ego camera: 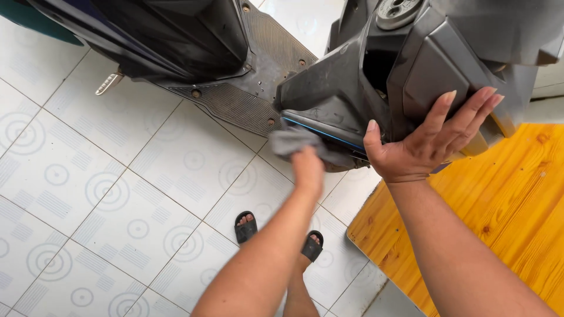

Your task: Cleaning and wiping down various parts of a motorcycle using a cloth.

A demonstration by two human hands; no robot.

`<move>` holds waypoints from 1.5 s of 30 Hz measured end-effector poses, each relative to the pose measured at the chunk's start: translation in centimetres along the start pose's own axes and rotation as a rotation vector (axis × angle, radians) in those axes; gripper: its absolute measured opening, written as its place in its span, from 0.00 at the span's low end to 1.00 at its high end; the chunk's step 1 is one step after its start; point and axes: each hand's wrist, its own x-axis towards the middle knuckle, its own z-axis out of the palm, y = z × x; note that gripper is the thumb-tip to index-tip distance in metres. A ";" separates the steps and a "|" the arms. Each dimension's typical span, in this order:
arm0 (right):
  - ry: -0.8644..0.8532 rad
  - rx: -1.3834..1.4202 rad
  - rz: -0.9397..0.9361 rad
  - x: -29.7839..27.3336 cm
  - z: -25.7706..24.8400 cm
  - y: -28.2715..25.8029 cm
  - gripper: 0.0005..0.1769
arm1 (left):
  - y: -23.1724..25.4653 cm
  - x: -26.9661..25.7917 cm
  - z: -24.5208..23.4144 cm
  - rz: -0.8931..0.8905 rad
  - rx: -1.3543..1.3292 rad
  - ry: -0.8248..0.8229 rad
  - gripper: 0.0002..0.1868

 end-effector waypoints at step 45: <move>0.091 -0.058 0.058 1.8 -0.9 -1.9 0.55 | 26.0 -6.2 -11.4 0.372 0.747 -0.269 0.21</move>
